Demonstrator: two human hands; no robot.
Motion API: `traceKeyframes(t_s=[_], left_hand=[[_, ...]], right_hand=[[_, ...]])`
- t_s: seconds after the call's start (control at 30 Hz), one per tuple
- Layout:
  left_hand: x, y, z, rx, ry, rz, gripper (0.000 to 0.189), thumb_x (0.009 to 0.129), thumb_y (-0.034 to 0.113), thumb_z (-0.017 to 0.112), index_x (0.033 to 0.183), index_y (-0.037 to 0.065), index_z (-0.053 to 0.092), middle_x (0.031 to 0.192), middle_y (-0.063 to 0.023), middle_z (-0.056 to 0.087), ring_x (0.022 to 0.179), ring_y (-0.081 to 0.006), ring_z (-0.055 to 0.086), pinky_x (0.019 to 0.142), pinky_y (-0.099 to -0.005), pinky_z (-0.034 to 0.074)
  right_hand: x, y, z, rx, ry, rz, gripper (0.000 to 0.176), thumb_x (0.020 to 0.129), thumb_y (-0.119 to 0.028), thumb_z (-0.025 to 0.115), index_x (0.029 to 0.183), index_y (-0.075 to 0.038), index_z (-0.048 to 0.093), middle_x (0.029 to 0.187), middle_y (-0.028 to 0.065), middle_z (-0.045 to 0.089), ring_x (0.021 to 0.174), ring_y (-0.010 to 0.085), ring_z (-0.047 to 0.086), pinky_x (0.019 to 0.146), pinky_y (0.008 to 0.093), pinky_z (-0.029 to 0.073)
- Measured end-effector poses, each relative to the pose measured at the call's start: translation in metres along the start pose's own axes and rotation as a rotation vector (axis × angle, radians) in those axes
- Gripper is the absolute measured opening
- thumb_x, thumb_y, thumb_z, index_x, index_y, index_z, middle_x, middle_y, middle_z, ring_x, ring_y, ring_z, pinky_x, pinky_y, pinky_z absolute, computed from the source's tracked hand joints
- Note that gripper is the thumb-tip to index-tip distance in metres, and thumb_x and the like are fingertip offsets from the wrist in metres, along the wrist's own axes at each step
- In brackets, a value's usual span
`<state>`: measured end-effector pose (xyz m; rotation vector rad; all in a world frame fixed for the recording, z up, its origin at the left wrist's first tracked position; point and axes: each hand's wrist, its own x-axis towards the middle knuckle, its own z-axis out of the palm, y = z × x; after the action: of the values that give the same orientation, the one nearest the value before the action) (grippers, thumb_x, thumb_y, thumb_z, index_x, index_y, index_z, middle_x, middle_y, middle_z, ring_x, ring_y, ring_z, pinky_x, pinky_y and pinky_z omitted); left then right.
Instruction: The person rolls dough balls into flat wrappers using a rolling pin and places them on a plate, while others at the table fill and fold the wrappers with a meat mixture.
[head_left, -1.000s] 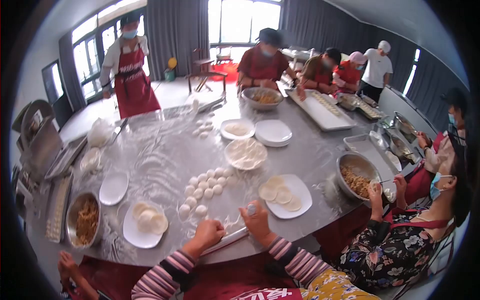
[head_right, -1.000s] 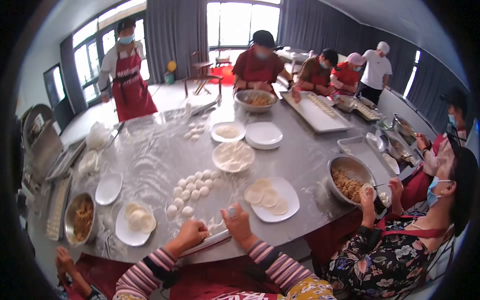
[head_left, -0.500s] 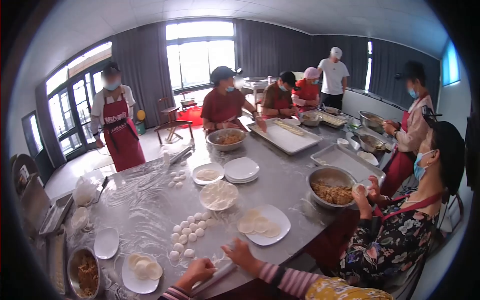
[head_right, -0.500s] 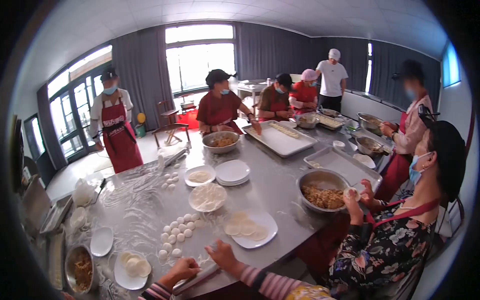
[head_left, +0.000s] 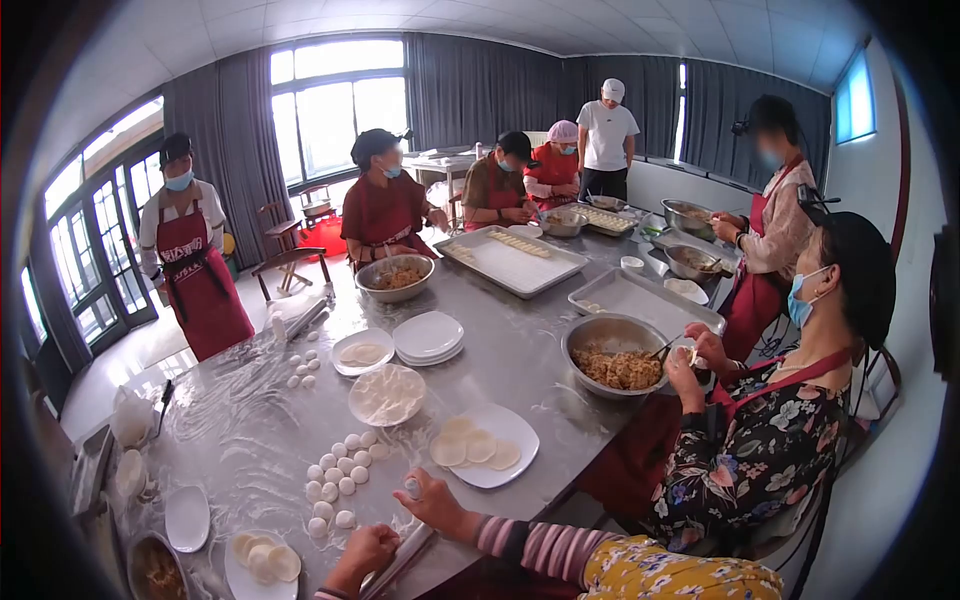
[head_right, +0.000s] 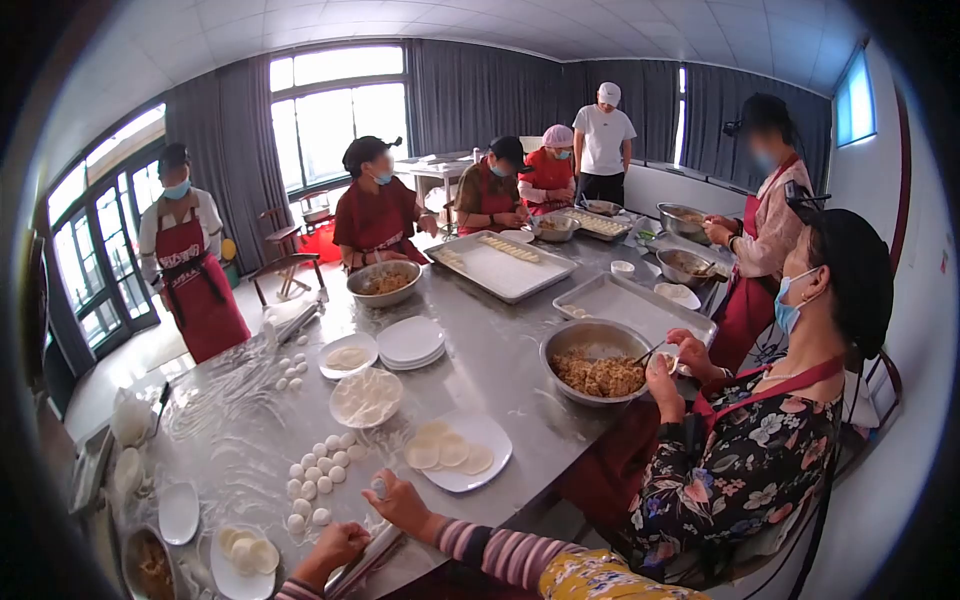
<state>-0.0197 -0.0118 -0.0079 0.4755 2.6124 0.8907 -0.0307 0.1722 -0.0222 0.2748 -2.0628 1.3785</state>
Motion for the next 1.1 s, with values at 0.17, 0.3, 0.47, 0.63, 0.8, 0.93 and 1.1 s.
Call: traceKeyframes(t_s=[0.17,0.3,0.47,0.63,0.8,0.93,1.1], left_hand=[[-0.003,-0.023,0.006,-0.174,-0.028,0.049,0.021,0.074,0.017,0.070,0.082,-0.001,0.064,0.070,-0.0084,0.065,0.063,-0.0137,0.061,0.060,-0.0298,0.049],[0.002,-0.025,0.013,-0.112,-0.100,0.067,0.020,0.075,0.018,0.068,0.082,0.000,0.063,0.068,-0.0075,0.064,0.062,-0.0127,0.059,0.058,-0.0293,0.048],[-0.002,-0.004,0.002,-0.012,-0.039,0.062,0.026,0.075,0.025,0.063,0.084,0.001,0.064,0.077,-0.0185,0.064,0.072,-0.0306,0.064,0.065,-0.0379,0.049],[-0.004,-0.020,0.008,-0.200,-0.083,-0.027,0.025,0.076,0.025,0.062,0.084,0.001,0.064,0.076,-0.0187,0.064,0.073,-0.0317,0.064,0.067,-0.0384,0.048],[-0.001,0.014,-0.003,0.033,-0.052,0.049,0.026,0.078,0.027,0.063,0.085,0.002,0.065,0.078,-0.0202,0.064,0.074,-0.0340,0.063,0.067,-0.0402,0.048],[-0.009,0.015,-0.007,-0.057,-0.065,0.043,0.024,0.078,0.022,0.062,0.084,0.000,0.065,0.074,-0.0187,0.064,0.071,-0.0296,0.064,0.065,-0.0380,0.048],[-0.018,0.010,-0.003,-0.124,-0.109,0.068,0.021,0.077,0.019,0.062,0.081,-0.002,0.064,0.071,-0.0165,0.064,0.067,-0.0250,0.063,0.063,-0.0353,0.048]], right_hand=[[-0.027,-0.011,-0.038,-0.069,-0.044,-0.003,0.033,0.074,-0.019,0.072,0.093,-0.003,0.050,0.064,0.0205,0.056,0.063,0.0416,0.057,0.051,0.0431,0.046],[-0.013,0.006,-0.013,-0.152,-0.039,-0.091,0.033,0.074,-0.019,0.071,0.091,0.000,0.050,0.066,0.0232,0.056,0.062,0.0421,0.056,0.049,0.0446,0.044],[-0.016,0.008,-0.012,-0.131,-0.075,-0.052,0.036,0.074,-0.018,0.071,0.096,0.002,0.051,0.067,0.0237,0.057,0.062,0.0418,0.057,0.051,0.0455,0.044],[-0.038,-0.006,-0.043,-0.183,-0.085,-0.052,0.038,0.074,-0.021,0.073,0.097,0.001,0.051,0.070,0.0229,0.057,0.062,0.0409,0.058,0.051,0.0443,0.045],[0.006,-0.001,-0.006,-0.048,-0.047,0.023,0.035,0.074,-0.020,0.071,0.093,0.000,0.050,0.060,0.0216,0.054,0.060,0.0412,0.056,0.050,0.0451,0.044],[-0.021,-0.008,-0.034,-0.132,-0.010,-0.044,0.036,0.074,-0.019,0.072,0.095,0.000,0.049,0.058,0.0215,0.053,0.058,0.0410,0.056,0.049,0.0450,0.043],[-0.025,-0.007,-0.038,-0.345,-0.036,-0.205,0.029,0.075,-0.018,0.072,0.088,-0.004,0.051,0.061,0.0146,0.054,0.056,0.0343,0.056,0.049,0.0425,0.042]])
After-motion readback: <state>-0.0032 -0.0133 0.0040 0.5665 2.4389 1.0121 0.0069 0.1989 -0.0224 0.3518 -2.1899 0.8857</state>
